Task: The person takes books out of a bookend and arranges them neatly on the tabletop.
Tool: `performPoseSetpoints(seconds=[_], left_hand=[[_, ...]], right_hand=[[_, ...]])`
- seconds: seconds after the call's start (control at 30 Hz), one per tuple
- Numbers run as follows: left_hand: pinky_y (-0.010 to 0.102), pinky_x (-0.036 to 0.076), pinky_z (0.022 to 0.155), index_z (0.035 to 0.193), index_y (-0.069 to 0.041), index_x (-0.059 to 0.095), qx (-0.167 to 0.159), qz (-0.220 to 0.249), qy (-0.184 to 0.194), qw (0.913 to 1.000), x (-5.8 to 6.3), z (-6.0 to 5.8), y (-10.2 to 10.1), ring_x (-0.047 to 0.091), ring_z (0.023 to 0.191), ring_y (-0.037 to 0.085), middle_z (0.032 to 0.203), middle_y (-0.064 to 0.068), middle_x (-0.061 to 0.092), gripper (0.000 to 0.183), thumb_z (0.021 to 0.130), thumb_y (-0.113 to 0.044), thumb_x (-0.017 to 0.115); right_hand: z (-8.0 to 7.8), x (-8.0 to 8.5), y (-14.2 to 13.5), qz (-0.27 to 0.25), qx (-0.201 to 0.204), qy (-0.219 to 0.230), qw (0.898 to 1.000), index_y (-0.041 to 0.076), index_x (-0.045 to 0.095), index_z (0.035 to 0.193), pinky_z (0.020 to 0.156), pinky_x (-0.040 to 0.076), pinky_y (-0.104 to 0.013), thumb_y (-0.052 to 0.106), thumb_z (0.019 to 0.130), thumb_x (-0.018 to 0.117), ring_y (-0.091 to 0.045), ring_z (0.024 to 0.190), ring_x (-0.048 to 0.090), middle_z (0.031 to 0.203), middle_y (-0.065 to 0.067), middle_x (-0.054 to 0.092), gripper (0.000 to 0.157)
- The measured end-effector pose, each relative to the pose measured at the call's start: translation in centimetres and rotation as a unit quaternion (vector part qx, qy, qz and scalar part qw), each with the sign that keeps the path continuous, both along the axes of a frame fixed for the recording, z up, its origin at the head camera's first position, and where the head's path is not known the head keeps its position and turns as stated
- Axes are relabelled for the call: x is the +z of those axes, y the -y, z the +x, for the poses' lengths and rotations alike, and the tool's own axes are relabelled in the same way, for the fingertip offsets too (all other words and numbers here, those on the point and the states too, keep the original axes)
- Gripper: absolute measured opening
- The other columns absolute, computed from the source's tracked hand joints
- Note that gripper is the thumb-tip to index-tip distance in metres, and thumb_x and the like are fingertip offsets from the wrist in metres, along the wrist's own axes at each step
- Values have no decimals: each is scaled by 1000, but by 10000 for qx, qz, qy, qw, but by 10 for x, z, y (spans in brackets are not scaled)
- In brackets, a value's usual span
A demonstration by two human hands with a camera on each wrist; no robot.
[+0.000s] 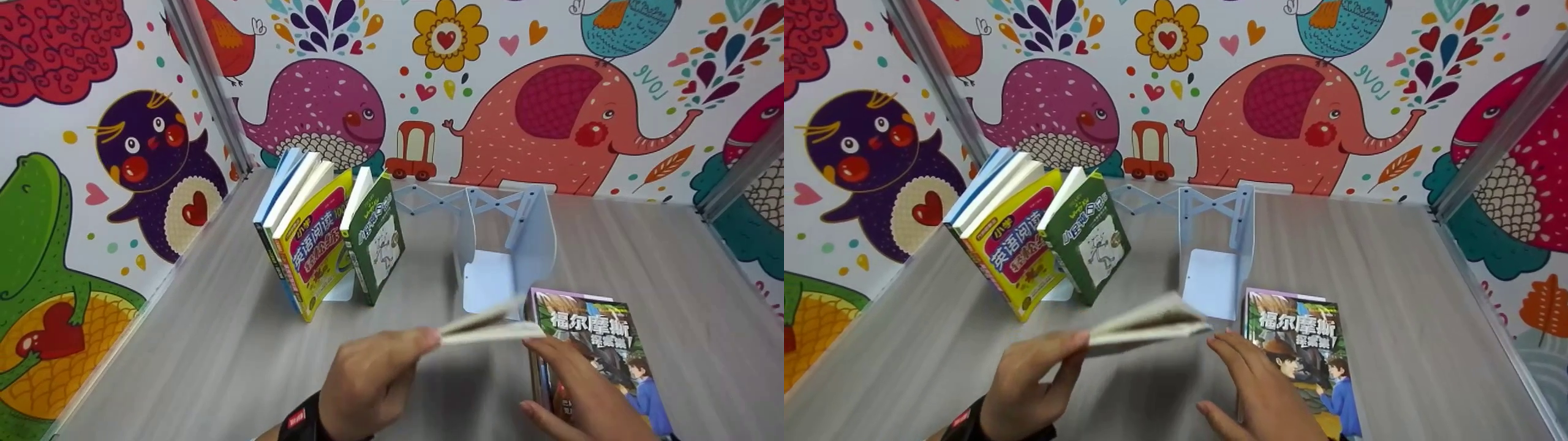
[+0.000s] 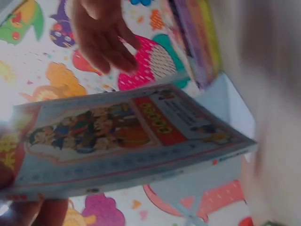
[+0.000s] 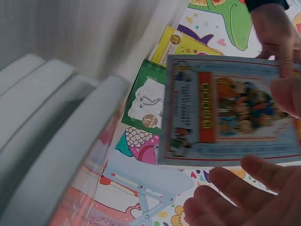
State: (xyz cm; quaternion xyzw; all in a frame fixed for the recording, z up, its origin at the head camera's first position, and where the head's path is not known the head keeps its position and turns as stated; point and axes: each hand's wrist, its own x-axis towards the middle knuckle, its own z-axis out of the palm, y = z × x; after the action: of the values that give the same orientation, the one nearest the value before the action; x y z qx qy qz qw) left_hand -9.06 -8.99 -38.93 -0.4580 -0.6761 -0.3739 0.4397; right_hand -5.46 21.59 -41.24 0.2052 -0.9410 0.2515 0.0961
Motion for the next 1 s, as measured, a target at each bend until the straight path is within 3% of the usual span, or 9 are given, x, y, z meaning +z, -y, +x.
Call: performPoseSetpoints(seconds=[0.1, 0.23, 0.33, 0.47, 0.53, 0.63, 0.73, 0.87, 1.0], left_hand=[[21, 59, 75, 119, 3, 67, -493, -62, 290, 9983, 3, 11, -3, 72, 85, 12, 100, 11, 75, 26, 94, 2, 60], [19, 59, 77, 128, -1, 61, -948, -220, 1370, 9858, 1, 25, -4, 73, 89, 11, 104, 10, 75, 41, 89, 5, 68], [19, 58, 80, 133, -3, 58, -1125, -328, 1898, 9748, 0, 32, -5, 73, 92, 10, 108, 10, 75, 50, 86, 6, 71], [19, 58, 81, 135, -4, 55, -1226, -472, 2018, 9706, -1, 33, -8, 73, 93, 10, 110, 9, 75, 54, 85, 7, 73], [18, 57, 82, 137, -4, 53, -1289, -586, 2082, 9678, -2, 31, -9, 73, 95, 9, 112, 9, 74, 54, 87, 5, 72], [16, 56, 82, 139, -4, 52, -1291, -651, 1985, 9694, -4, 26, -11, 72, 97, 9, 113, 9, 74, 52, 91, 0, 70], [18, 57, 83, 136, -3, 55, -1129, -430, 1537, 9807, -8, 16, -13, 71, 99, 11, 113, 10, 73, 46, 92, -2, 68], [23, 57, 87, 131, -2, 61, -949, -55, 1302, 9869, -11, 6, -15, 69, 100, 14, 115, 10, 72, 40, 91, 0, 65], [23, 56, 88, 128, -3, 64, -938, -2, 1347, 9864, -11, 5, -15, 69, 100, 14, 114, 8, 72, 37, 91, 1, 63]], right_hand=[[3, 4, 4, -224, -319, 247, 9989, 26, 42, 148, 81, 57, -46, 38, 80, 84, -18, 113, 62, 136, 4, 56, 81], [7, 5, 4, -872, -391, 468, 9943, 25, 47, 143, 78, 57, -34, 24, 80, 85, -7, 101, 63, 122, 13, 60, 73], [9, 0, -1, -1050, 78, -198, 9942, 25, 61, 130, 74, 54, -20, 7, 75, 86, -3, 92, 66, 110, 14, 67, 64], [10, -11, -9, -1383, 714, -1315, 9790, 15, 72, 110, 68, 53, -12, -14, 61, 84, -6, 81, 71, 96, 4, 74, 58], [10, -13, -14, -1809, 911, -1283, 9708, 10, 72, 110, 62, 52, -12, -21, 60, 79, -6, 77, 71, 94, 1, 75, 59], [12, -12, -23, -2251, 823, -1048, 9652, 6, 72, 107, 55, 51, -15, -29, 64, 73, -4, 71, 70, 92, 3, 75, 55], [16, -10, -38, -2390, 272, -792, 9674, 1, 71, 104, 50, 49, -18, -31, 72, 66, -4, 63, 66, 88, 4, 75, 45], [17, -11, -61, -2182, -1237, -276, 9676, -9, 69, 110, 49, 53, -21, -18, 87, 63, -5, 61, 67, 84, 3, 75, 26], [14, -18, -90, -2027, -2394, 394, 9487, -15, 61, 123, 53, 57, -23, -1, 97, 60, -7, 64, 69, 85, 15, 73, 29]])
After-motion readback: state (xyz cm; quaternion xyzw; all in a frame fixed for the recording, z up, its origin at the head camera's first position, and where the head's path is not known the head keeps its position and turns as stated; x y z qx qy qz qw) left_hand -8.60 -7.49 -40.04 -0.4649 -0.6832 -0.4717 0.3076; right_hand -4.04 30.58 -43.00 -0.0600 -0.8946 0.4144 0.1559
